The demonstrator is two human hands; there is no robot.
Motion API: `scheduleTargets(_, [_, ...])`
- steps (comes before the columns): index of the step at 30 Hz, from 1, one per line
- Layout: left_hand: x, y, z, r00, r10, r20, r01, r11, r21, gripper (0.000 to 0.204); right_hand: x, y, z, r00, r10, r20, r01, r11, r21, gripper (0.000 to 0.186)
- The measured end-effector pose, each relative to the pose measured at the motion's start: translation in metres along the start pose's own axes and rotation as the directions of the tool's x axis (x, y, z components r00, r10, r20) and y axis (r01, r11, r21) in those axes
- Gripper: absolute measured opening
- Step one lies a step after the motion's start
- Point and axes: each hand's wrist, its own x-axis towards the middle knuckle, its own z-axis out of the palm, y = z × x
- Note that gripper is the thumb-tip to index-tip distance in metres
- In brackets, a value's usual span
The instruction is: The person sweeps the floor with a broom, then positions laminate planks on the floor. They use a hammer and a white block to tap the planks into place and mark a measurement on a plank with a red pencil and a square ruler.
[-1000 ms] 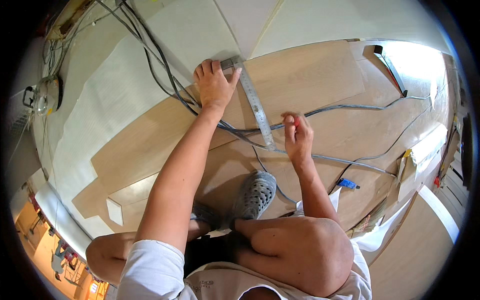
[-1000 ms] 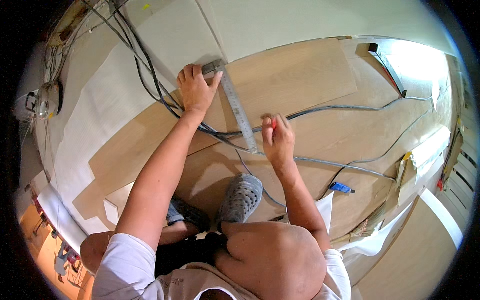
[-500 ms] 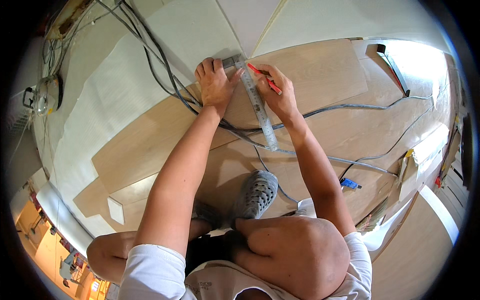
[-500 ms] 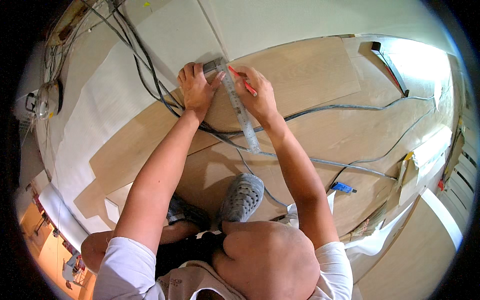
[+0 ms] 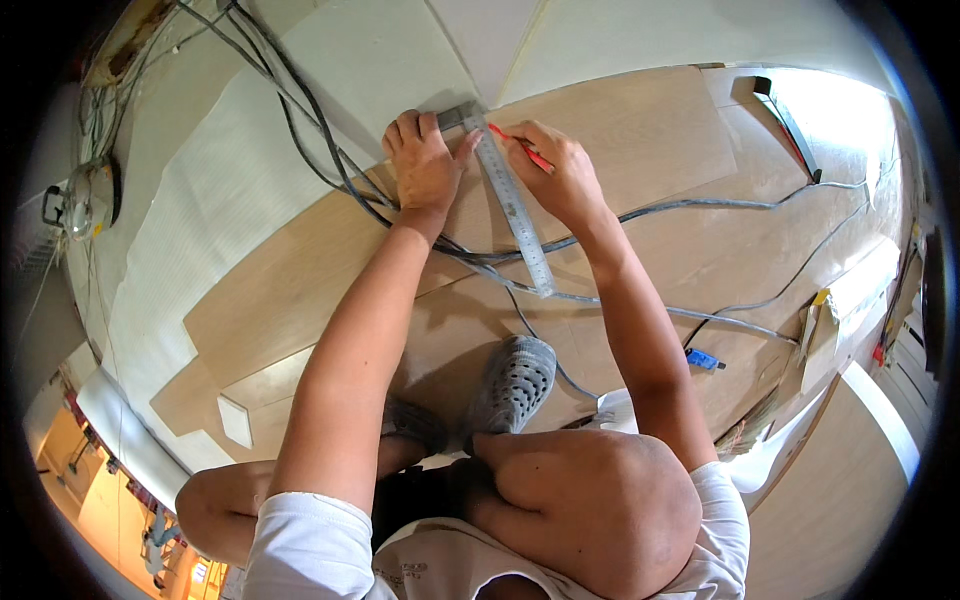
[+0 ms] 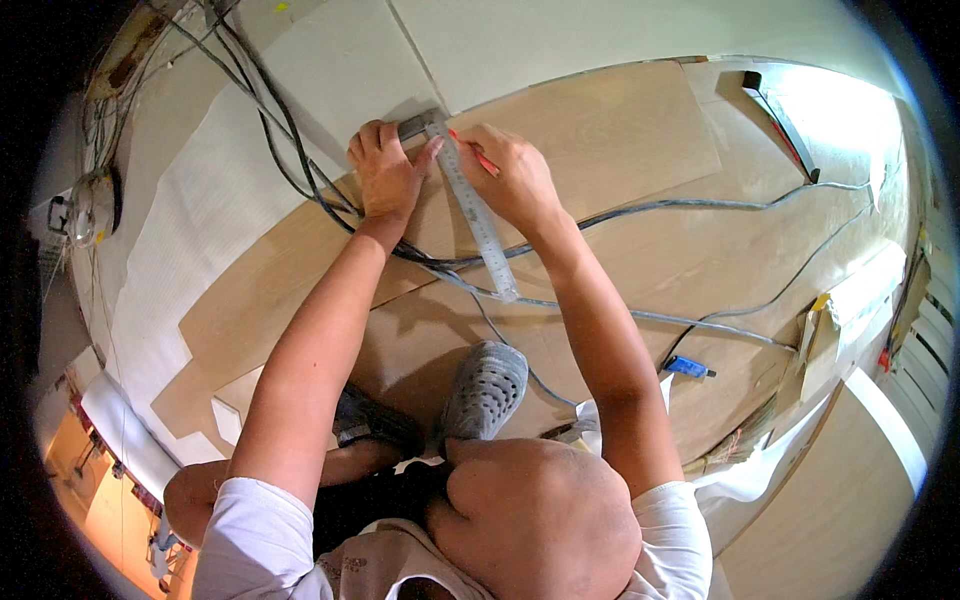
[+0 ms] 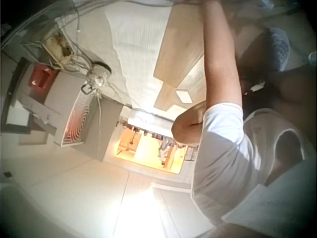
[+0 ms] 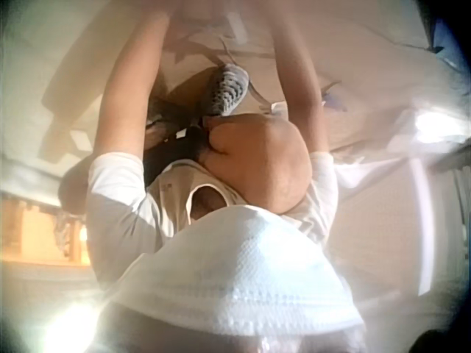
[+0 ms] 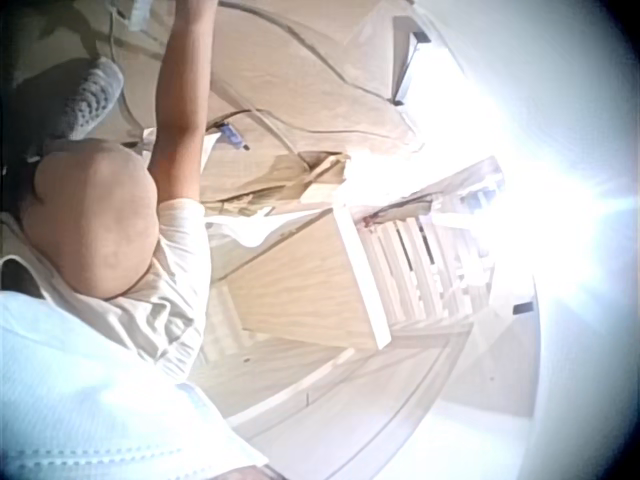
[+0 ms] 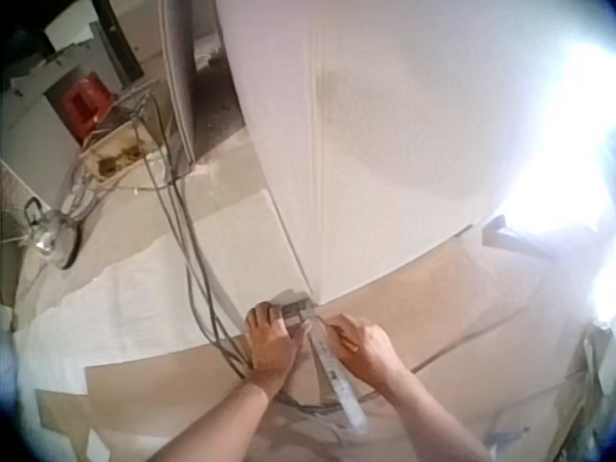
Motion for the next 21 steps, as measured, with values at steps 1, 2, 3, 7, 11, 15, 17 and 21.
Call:
scheduleTargets(1, [0.0, 0.0, 0.002, 1.0, 0.009, 0.004, -0.009, 1.0, -0.009, 0.063, 0.003, 0.002, 0.003, 0.998, -0.029, -0.049, 0.03, 0.999, 0.019, 0.014])
scheduleTargets(2, [0.001, -0.002, 0.002, 1.0, 0.015, 0.008, -0.015, 1.0, -0.014, 0.064, 0.002, 0.002, 0.005, 0.998, -0.032, -0.058, 0.034, 0.999, 0.031, 0.014])
scheduleTargets(3, [0.002, -0.002, 0.003, 1.0, 0.022, 0.011, -0.022, 1.0, -0.019, 0.064, 0.0, 0.001, 0.006, 0.997, -0.036, -0.066, 0.038, 0.998, 0.043, 0.014])
scheduleTargets(7, [0.002, 0.0, -0.004, 0.999, -0.03, 0.036, 0.03, 0.999, 0.016, 0.065, -0.022, -0.004, -0.007, 0.995, 0.094, 0.043, -0.094, 0.996, -0.003, 0.014])
scheduleTargets(11, [-0.001, -0.003, 0.003, 1.0, 0.001, -0.01, -0.001, 1.0, 0.028, 0.065, -0.016, -0.004, -0.008, 0.994, 0.098, 0.039, -0.098, 0.995, 0.001, 0.012])
scheduleTargets(15, [-0.001, -0.003, 0.004, 1.0, -0.006, 0.016, 0.006, 1.0, -0.018, 0.066, -0.004, -0.004, 0.009, 0.996, 0.06, -0.06, -0.057, 0.997, 0.054, 0.012])
scheduleTargets(17, [-0.001, 0.0, 0.0, 0.998, -0.044, 0.04, 0.046, 0.998, -0.05, 0.066, -0.008, -0.003, 0.013, 0.995, 0.071, -0.077, -0.064, 0.994, 0.093, 0.014])
scheduleTargets(21, [0.004, -0.001, -0.005, 0.989, -0.098, 0.111, 0.1, 0.995, -0.008, 0.063, -0.032, 0.002, 0.026, 0.991, 0.078, -0.11, -0.066, 0.991, 0.114, 0.015])
